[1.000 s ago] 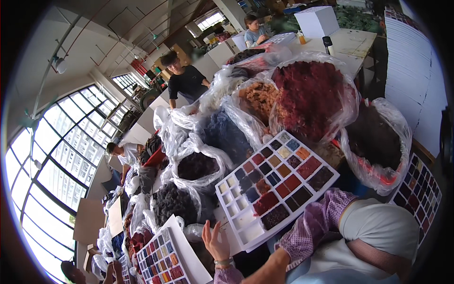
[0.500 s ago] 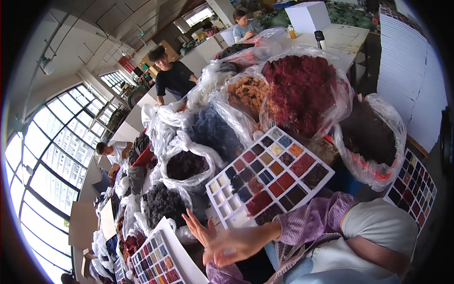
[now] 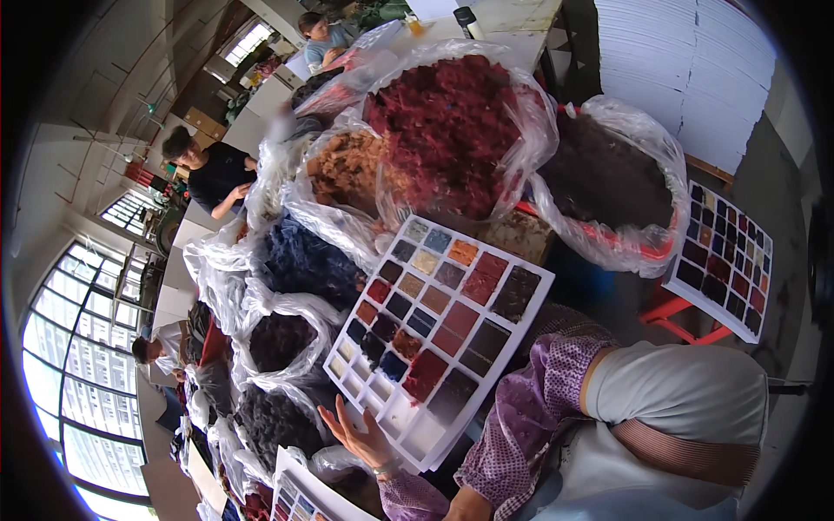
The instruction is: Sorting dyed fibers into a color sample board.
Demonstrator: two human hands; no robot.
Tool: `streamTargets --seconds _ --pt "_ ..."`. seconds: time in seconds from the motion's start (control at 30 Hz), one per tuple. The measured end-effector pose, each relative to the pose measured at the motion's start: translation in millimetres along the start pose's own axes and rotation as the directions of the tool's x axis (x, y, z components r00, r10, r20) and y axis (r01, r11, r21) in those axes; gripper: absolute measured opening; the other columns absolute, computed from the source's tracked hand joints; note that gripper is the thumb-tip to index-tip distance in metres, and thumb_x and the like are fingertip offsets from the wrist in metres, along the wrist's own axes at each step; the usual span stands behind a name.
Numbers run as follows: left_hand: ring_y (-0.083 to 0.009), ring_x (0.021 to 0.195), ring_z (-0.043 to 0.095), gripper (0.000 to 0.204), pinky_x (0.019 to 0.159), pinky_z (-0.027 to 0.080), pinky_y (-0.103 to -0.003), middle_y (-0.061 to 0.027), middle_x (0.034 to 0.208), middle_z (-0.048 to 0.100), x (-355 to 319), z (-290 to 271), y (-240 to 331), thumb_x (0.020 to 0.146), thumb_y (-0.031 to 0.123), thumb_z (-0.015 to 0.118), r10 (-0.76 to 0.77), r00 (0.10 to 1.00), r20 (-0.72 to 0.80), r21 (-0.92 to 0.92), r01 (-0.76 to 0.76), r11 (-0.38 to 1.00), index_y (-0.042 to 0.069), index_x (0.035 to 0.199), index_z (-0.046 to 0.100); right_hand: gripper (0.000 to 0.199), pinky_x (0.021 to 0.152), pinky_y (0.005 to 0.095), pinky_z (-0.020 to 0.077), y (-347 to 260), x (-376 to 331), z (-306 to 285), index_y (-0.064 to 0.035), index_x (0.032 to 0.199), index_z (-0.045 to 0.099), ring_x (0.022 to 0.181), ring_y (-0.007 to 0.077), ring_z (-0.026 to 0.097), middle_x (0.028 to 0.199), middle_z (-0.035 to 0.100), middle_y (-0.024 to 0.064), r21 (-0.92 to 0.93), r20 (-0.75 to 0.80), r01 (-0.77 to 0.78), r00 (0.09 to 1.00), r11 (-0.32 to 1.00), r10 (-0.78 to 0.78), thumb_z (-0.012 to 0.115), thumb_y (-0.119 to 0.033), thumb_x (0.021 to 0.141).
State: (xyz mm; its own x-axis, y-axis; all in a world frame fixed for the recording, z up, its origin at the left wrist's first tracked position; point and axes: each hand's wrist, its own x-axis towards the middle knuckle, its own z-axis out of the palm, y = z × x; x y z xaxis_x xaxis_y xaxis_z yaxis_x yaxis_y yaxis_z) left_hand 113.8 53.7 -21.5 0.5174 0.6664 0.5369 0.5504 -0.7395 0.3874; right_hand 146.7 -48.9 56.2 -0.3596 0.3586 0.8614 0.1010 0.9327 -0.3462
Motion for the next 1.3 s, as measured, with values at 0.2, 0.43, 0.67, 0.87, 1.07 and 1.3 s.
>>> streamTargets --seconds 0.2,0.43,0.67,0.87,1.07,1.3 --pt "-0.0325 0.123 0.029 0.047 0.098 0.026 -0.042 -0.0153 0.134 0.028 -1 1 -11 0.072 0.013 0.058 0.068 0.997 0.03 0.066 -0.07 0.995 0.012 0.118 0.049 0.021 0.067 0.0373 0.0442 14 -10 18 -0.0053 0.077 0.058 0.076 0.0254 0.057 0.078 0.058 0.0141 -0.224 -0.015 -0.073 0.997 0.972 0.071 0.053 -0.026 0.077" --pt "-0.0289 0.118 0.037 0.047 0.094 0.032 -0.038 -0.0196 0.13 0.034 14 -13 7 0.077 0.014 0.055 0.111 0.993 0.029 0.217 -0.115 0.969 0.012 0.122 0.045 0.02 0.065 0.0415 0.0448 -15 -35 -50 -0.0107 0.081 0.059 0.073 0.0313 0.057 0.079 0.06 0.0137 -0.203 0.17 -0.225 0.95 0.953 0.261 0.055 -0.029 0.073" --pt "-0.0308 0.111 0.044 0.053 0.093 0.034 -0.038 -0.0171 0.124 0.043 72 -17 15 0.076 0.009 0.052 0.253 0.967 -0.013 0.126 -0.249 0.96 0.004 0.126 0.037 0.016 0.068 0.0368 0.0463 -72 -264 -237 -0.0088 0.082 0.062 0.084 0.027 0.057 0.086 0.061 0.0096 -0.647 -0.627 -0.737 0.37 -0.193 0.686 0.053 -0.02 0.076" --pt "-0.027 0.095 0.052 0.03 0.084 0.041 -0.036 -0.0106 0.097 0.06 143 118 148 0.069 0.0 0.057 0.581 0.793 0.184 -0.178 -0.555 0.813 0.006 0.098 0.06 0.02 0.061 0.0446 0.0462 -135 -467 -356 -0.0095 0.086 0.055 0.076 0.0316 0.059 0.087 0.058 0.0124 -0.201 -0.964 -0.595 -0.023 -0.779 0.267 0.061 -0.02 0.07" --pt "-0.0244 0.073 0.057 0.017 0.064 0.048 -0.036 -0.0055 0.075 0.061 169 304 258 0.072 0.011 0.052 0.707 0.687 0.169 -0.318 -0.641 0.699 0.016 0.083 0.065 0.036 0.062 0.0407 0.0477 -131 -494 -388 -0.0096 0.098 0.051 0.075 0.0301 0.06 0.093 0.052 0.0148 -0.192 -0.951 -0.407 -0.148 -0.893 0.272 0.066 -0.017 0.066" --pt "-0.0208 0.085 0.048 0.013 0.075 0.038 -0.035 -0.0029 0.078 0.057 177 426 324 0.069 0.015 0.051 0.762 0.642 0.086 -0.107 -0.754 0.648 0.013 0.076 0.061 0.034 0.068 0.0379 0.0468 -169 -459 -393 -0.0086 0.098 0.052 0.08 0.0344 0.056 0.094 0.051 0.0138 -0.2 -0.908 -0.813 -0.056 -0.547 0.415 0.057 0.0 0.065"
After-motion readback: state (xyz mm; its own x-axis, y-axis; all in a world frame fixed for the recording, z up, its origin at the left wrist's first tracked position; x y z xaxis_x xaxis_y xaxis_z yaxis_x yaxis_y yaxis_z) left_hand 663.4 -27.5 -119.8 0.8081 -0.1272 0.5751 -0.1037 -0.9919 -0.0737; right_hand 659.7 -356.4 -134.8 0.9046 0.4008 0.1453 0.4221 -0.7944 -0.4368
